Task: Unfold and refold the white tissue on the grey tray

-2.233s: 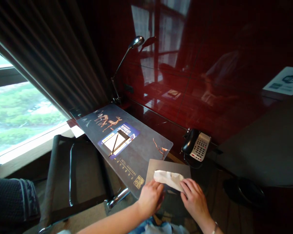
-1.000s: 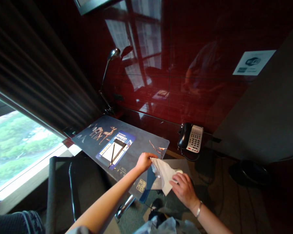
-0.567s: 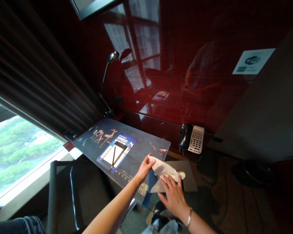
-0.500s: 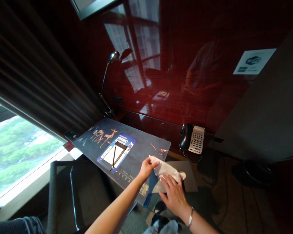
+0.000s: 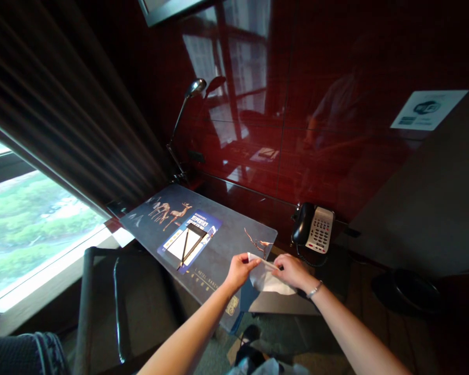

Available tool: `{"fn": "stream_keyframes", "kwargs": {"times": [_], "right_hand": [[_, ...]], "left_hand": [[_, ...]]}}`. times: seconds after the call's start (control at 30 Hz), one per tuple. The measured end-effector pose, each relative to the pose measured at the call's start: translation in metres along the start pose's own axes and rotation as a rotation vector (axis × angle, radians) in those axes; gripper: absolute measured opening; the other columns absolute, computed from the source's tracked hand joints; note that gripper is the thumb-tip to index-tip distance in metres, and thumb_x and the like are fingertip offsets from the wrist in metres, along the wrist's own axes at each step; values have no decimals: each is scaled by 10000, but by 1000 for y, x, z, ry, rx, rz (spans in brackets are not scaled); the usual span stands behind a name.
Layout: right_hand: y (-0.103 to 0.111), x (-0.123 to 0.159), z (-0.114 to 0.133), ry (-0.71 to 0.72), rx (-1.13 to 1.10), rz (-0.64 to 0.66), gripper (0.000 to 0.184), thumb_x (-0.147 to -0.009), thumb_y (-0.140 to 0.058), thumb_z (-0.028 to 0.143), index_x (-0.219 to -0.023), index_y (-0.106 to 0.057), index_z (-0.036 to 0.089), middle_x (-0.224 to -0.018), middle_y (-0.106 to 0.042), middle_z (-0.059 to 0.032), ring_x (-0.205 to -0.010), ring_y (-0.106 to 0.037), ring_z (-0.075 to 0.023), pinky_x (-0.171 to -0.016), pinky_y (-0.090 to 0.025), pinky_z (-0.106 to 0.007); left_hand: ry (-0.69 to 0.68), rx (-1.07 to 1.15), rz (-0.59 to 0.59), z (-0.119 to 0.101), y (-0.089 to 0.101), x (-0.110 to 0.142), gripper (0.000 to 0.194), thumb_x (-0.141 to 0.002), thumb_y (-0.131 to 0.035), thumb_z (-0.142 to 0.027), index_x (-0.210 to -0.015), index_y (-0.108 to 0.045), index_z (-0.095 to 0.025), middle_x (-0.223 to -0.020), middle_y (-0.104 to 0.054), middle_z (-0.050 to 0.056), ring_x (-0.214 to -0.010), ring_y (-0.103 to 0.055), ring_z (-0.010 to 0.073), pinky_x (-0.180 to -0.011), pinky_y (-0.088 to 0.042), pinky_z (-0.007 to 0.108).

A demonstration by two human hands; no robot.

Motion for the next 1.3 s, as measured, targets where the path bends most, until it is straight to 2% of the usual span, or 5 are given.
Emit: {"fn": "stream_keyframes", "kwargs": {"times": [0.27,0.6,0.87,1.0,1.3], "right_hand": [[-11,-35,-32,113,-68,122,193,-605,-606,105,-704,-737,205,-759,-691,-8,-702,-589,-129,-653,-414,-228],[1,4,-22,196,-118,34,421,-677,-456,82,-1001,-700,195,-1018,-676,-49,-1001,-564,-168,-940,-445,-322],[-23,31,-36,122,-111,-265,223,-838,-574,333,-954,-700,192,-1051,-655,-74,-1112,-495,-247,-1020,-406,-442],[-30,29,-47,163,-135,-277,139,-823,-619,291,-895,-700,203,-1006,-669,-49,-1111,-495,-246,-1005,-398,-431],[-25,38,-52,160,-159,-280,558,-670,-773,207,-1197,-591,194,-1132,-619,-68,-1094,-509,-226,-988,-414,-389]], "left_hand": [[-269,-652,162,11,-75,44,198,-806,-593,-324,-803,-741,-192,-860,-727,52,-807,-645,189,-767,-484,301],[-67,-1224,209,65,-151,60,839,-849,-373,-592,-1395,-358,45,-1464,-272,337,-1381,-193,481,-1156,-107,621],[-392,-1012,33,33,-88,77,327,-908,-384,-252,-1131,-610,-176,-1174,-629,92,-1145,-513,242,-1023,-422,408],[-201,-1204,-79,29,-38,41,297,-810,-576,-365,-1041,-642,-189,-1051,-637,90,-1021,-522,284,-852,-463,432],[-250,-1223,123,27,-38,23,398,-670,-671,-351,-1050,-616,-248,-1043,-629,44,-1009,-520,249,-807,-437,357]]}}
Point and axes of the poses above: each hand's wrist, its own x-axis away from the middle knuckle, its own y-axis out of the back of the hand, z = x × y, the point moved 4 cm from there along -x, towards the middle knuckle
